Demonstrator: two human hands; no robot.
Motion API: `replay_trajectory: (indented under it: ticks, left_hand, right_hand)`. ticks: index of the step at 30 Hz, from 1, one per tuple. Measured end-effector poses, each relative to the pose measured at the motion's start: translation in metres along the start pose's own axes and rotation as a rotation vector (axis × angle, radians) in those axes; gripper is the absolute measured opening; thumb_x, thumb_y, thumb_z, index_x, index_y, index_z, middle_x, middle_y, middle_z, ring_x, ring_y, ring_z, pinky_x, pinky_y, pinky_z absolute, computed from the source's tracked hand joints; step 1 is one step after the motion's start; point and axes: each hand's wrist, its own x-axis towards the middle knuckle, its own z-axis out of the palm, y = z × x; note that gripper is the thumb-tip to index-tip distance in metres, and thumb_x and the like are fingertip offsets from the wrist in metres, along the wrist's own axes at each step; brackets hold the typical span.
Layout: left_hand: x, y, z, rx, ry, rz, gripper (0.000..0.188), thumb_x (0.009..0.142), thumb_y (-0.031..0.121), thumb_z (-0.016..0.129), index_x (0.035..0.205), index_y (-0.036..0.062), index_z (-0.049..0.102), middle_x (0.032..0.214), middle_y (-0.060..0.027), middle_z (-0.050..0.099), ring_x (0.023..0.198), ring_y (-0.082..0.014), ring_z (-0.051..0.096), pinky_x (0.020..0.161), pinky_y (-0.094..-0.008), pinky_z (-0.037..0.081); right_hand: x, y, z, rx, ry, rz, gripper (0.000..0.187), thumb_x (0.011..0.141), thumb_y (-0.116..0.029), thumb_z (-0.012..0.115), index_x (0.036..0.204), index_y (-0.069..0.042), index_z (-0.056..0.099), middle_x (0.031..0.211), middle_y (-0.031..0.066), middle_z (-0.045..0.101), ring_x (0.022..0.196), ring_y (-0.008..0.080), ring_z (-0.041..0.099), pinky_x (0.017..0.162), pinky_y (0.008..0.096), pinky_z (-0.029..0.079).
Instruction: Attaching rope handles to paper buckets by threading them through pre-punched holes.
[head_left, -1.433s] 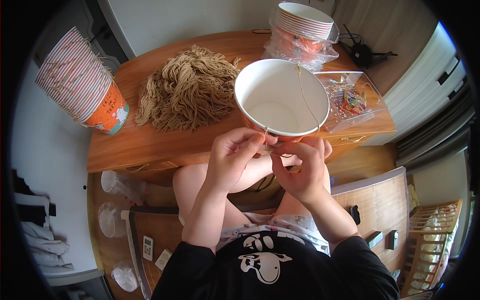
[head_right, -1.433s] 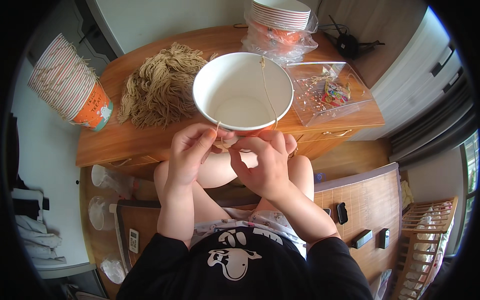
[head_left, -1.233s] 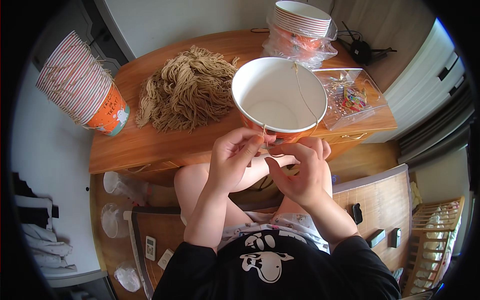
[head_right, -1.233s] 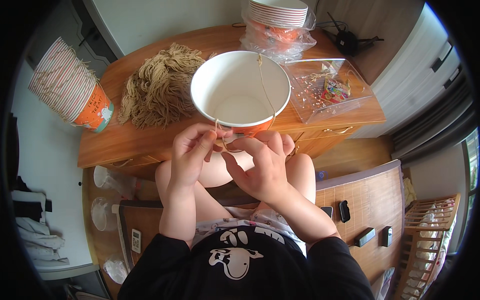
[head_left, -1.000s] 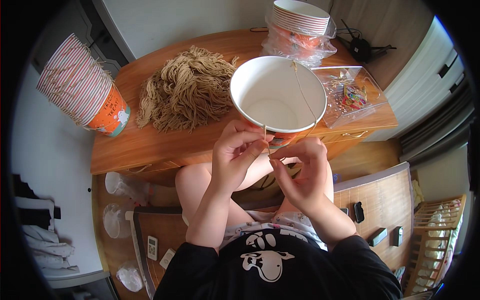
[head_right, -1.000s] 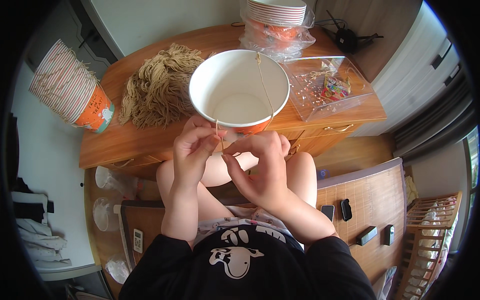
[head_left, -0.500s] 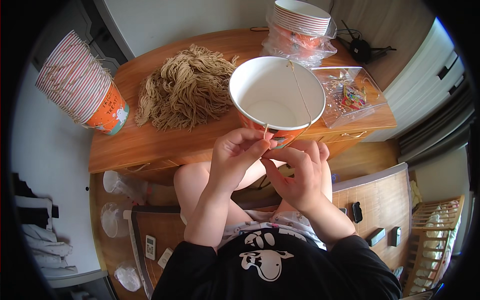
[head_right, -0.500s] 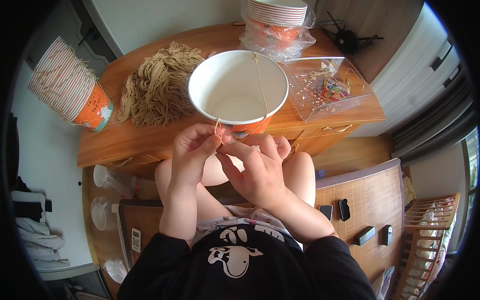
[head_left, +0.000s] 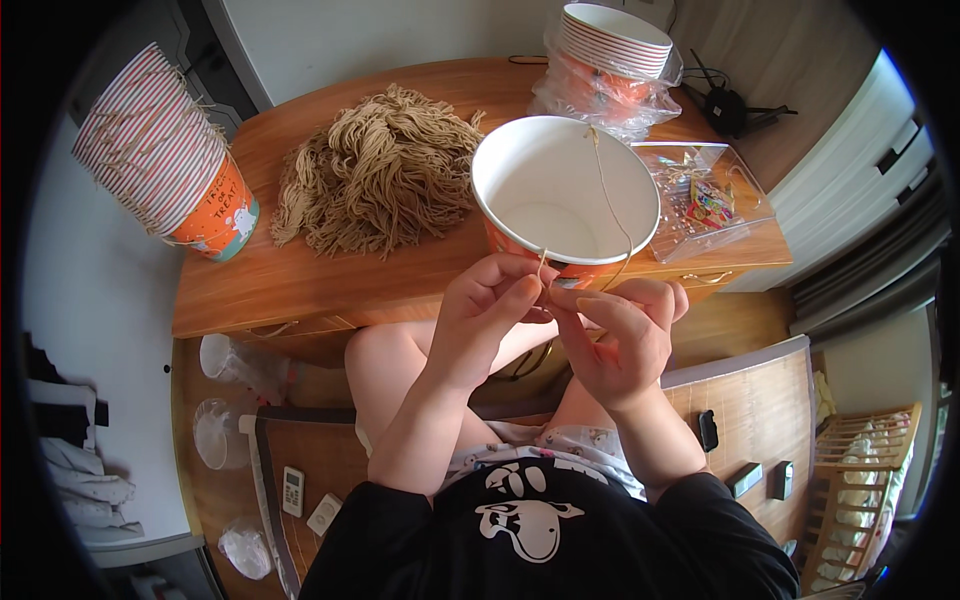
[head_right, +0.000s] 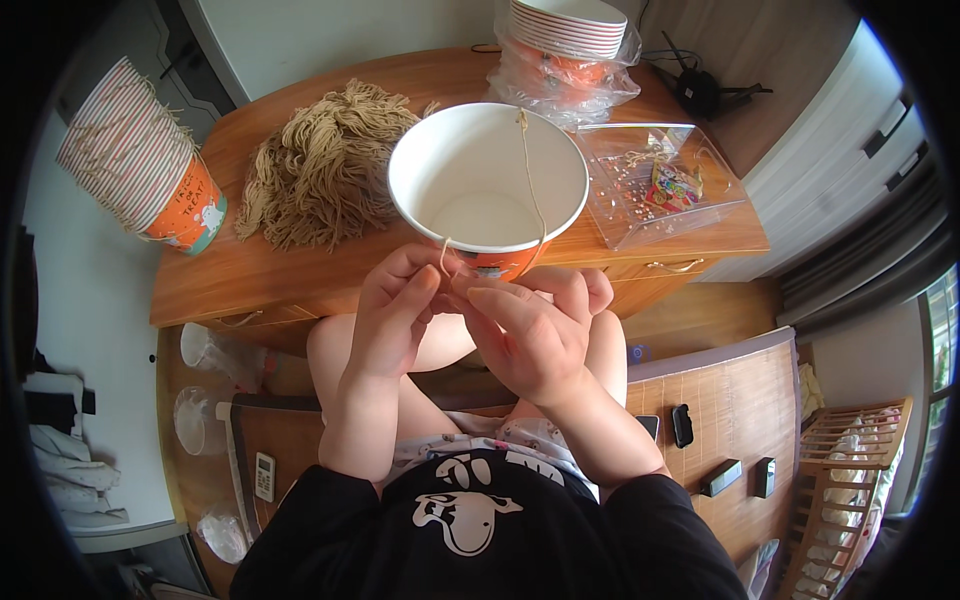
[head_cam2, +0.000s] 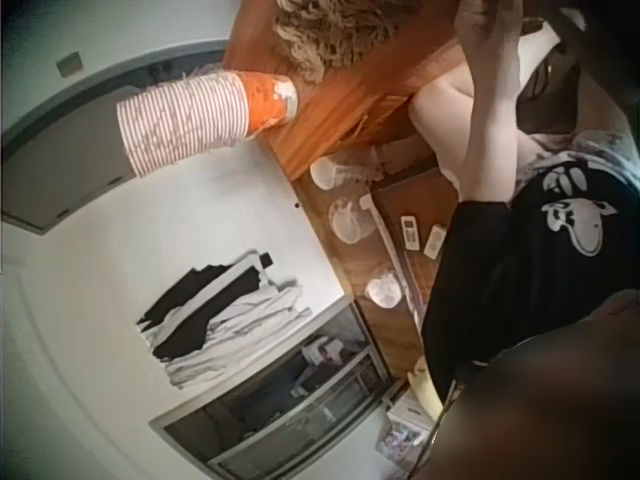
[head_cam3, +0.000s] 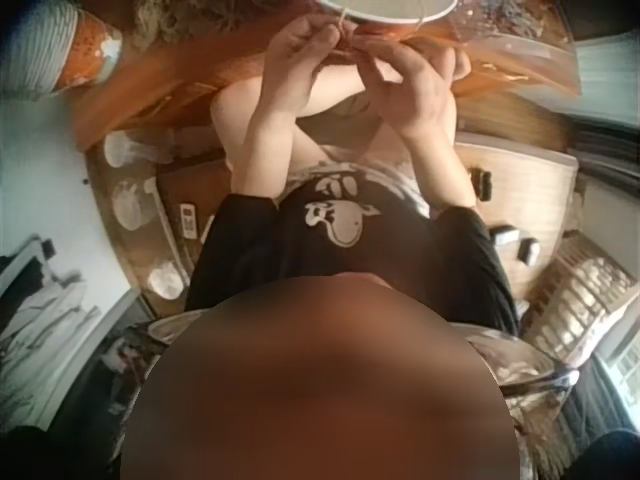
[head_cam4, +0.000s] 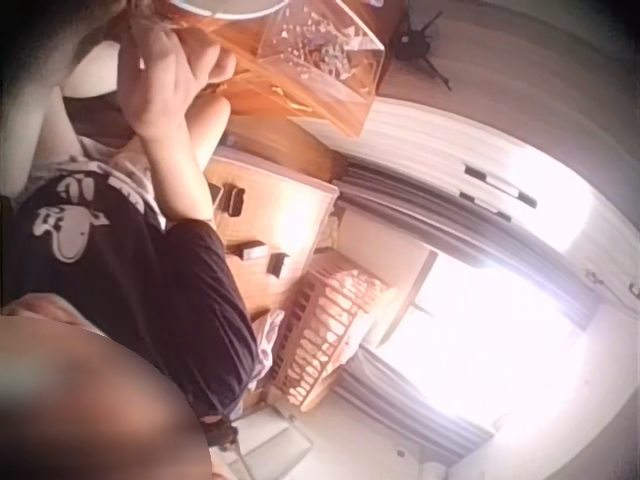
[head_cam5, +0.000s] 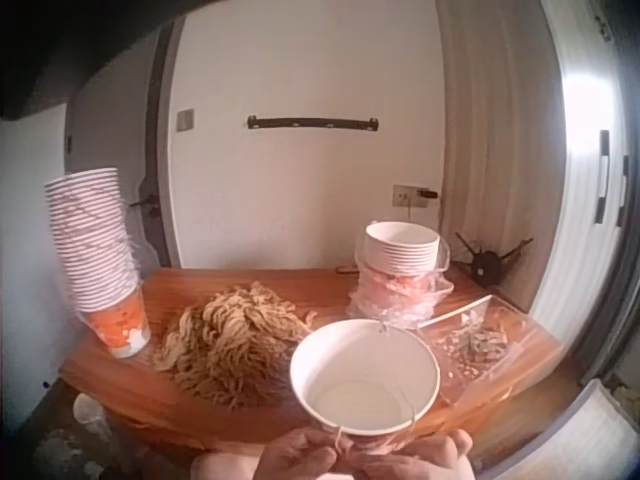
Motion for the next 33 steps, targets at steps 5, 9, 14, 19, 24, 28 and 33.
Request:
replay_trajectory:
  ticks: [5,9,14,19,24,28,33]
  left_hand:
    - [-0.002,-0.009,-0.009,0.117,-0.018,0.124,0.019,0.093,0.006,0.075,0.11,-0.0001,0.068,0.102,-0.009,0.074,0.089,-0.0126,0.071,0.078,-0.0256,0.059]
    - [-0.001,-0.004,-0.014,0.233,0.031,0.156,0.013,0.093,0.007,0.076,0.103,0.0004,0.07,0.095,-0.0075,0.074,0.08,-0.0098,0.069,0.068,-0.0222,0.057]
    - [0.002,0.004,-0.007,0.226,0.067,0.149,0.011,0.095,0.007,0.074,0.103,0.0013,0.069,0.091,-0.0037,0.073,0.077,-0.006,0.066,0.063,-0.0205,0.053]
    - [0.003,0.005,-0.002,0.225,0.129,0.151,0.01,0.095,0.007,0.073,0.103,0.0016,0.069,0.088,-0.0009,0.071,0.076,-0.005,0.064,0.065,-0.0201,0.052]
    - [0.004,-0.003,-0.005,0.576,0.169,0.5,0.012,0.089,0.0,0.075,0.099,0.0004,0.07,0.087,-0.0028,0.072,0.073,-0.0078,0.064,0.067,-0.0218,0.05]
    - [0.001,0.005,0.003,0.897,0.229,0.674,0.013,0.085,-0.003,0.076,0.096,0.0003,0.07,0.086,-0.0056,0.071,0.071,-0.0104,0.064,0.066,-0.023,0.051]
    - [-0.001,0.007,0.007,0.978,0.278,0.742,0.014,0.083,-0.003,0.078,0.094,0.0005,0.07,0.085,-0.0063,0.071,0.071,-0.0113,0.064,0.065,-0.0231,0.051]
  right_hand:
    - [0.002,-0.004,-0.001,0.041,-0.037,0.078,0.042,0.072,-0.005,0.088,0.108,-0.014,0.069,0.095,-0.0069,0.075,0.086,0.0146,0.062,0.077,0.0321,0.038]
    - [0.002,-0.002,0.001,0.106,-0.048,0.11,0.043,0.068,0.001,0.086,0.105,-0.014,0.069,0.088,-0.005,0.071,0.079,0.0145,0.059,0.084,0.0322,0.035]
    - [0.002,-0.003,0.001,0.049,-0.061,0.093,0.043,0.072,-0.001,0.086,0.11,-0.015,0.069,0.096,-0.0056,0.074,0.087,0.0166,0.062,0.078,0.0323,0.04]
    - [0.013,-0.002,-0.001,0.038,-0.121,0.005,0.043,0.075,-0.002,0.084,0.113,-0.015,0.067,0.099,-0.0068,0.074,0.093,0.0159,0.059,0.079,0.0331,0.037]
    - [0.037,0.008,-0.006,-0.055,-0.172,-0.145,0.038,0.078,-0.009,0.08,0.113,-0.017,0.067,0.099,-0.0088,0.073,0.092,0.0151,0.057,0.086,0.0338,0.033]
    - [0.053,0.014,-0.003,-0.072,-0.183,-0.262,0.037,0.078,-0.017,0.075,0.115,-0.018,0.068,0.097,-0.0101,0.072,0.091,0.0137,0.057,0.086,0.0339,0.033]
    - [0.065,0.014,0.006,-0.066,-0.215,-0.347,0.036,0.077,-0.023,0.07,0.113,-0.018,0.069,0.097,-0.0106,0.071,0.091,0.0143,0.057,0.087,0.0351,0.034]
